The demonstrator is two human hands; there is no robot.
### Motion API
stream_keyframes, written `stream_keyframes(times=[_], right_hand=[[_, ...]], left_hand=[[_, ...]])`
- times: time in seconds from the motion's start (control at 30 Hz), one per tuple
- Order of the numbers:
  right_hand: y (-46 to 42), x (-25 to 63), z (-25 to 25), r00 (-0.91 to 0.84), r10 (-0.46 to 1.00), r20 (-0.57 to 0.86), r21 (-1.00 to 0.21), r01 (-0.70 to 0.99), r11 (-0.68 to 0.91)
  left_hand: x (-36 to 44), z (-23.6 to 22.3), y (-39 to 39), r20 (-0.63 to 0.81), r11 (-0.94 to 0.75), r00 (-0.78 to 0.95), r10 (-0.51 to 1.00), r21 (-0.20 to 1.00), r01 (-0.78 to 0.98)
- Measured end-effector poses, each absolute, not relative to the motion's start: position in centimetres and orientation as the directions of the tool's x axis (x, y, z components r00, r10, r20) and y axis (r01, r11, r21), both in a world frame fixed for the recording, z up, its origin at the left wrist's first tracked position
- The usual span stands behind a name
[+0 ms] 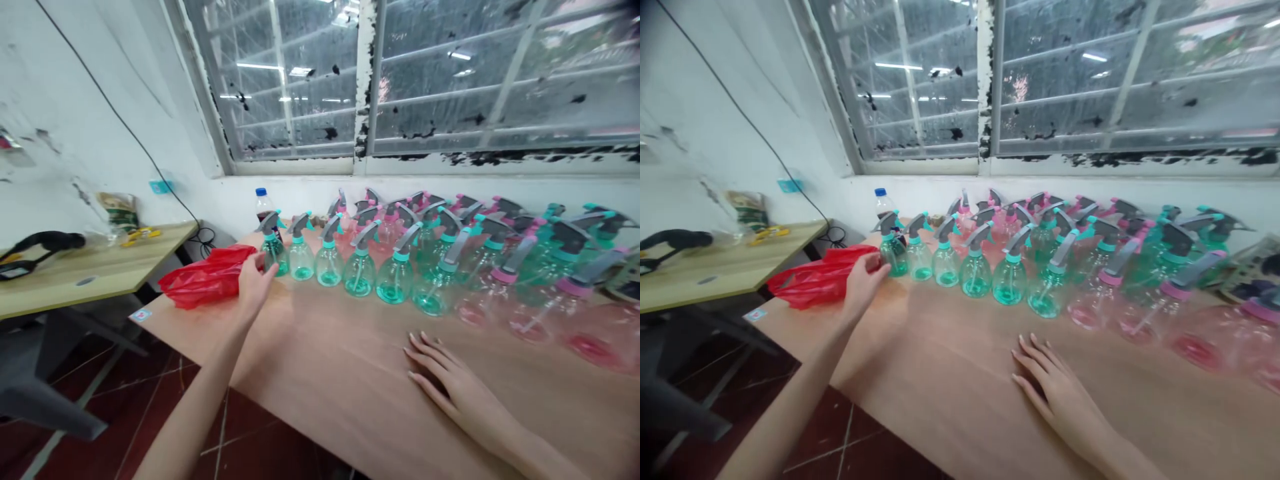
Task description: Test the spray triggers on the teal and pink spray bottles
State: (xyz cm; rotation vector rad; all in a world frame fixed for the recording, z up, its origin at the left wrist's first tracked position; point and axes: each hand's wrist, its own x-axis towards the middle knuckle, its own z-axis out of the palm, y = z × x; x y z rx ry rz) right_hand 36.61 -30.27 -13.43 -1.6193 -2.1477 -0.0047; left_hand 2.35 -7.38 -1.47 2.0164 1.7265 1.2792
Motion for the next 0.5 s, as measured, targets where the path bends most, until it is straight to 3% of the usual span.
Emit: stream_keyframes(times=[0.07, 0.23, 0.5], right_hand=[[-30.1, 35.8, -13.5, -0.226, 0.905, 0.36, -0.271, 0.903, 0.334], [-30.0, 34.3, -13.5, -0.255, 0.884, 0.391, -0.319, 0.864, 0.39], [-30.4, 33.8, -12.7, -0.256, 0.88, 0.401, -0.333, 0.854, 0.4]], left_hand=[[1.6, 0.5, -4.4, 0.496, -0.262, -0.114, 0.861, 0.624, 0.736], [2.1, 1.4, -0.7, 0.454, -0.265, -0.034, 0.89, 0.577, 0.772], [1.9, 1.8, -2.8, 0.375, -0.168, -0.016, 0.927, 0.451, 0.876]])
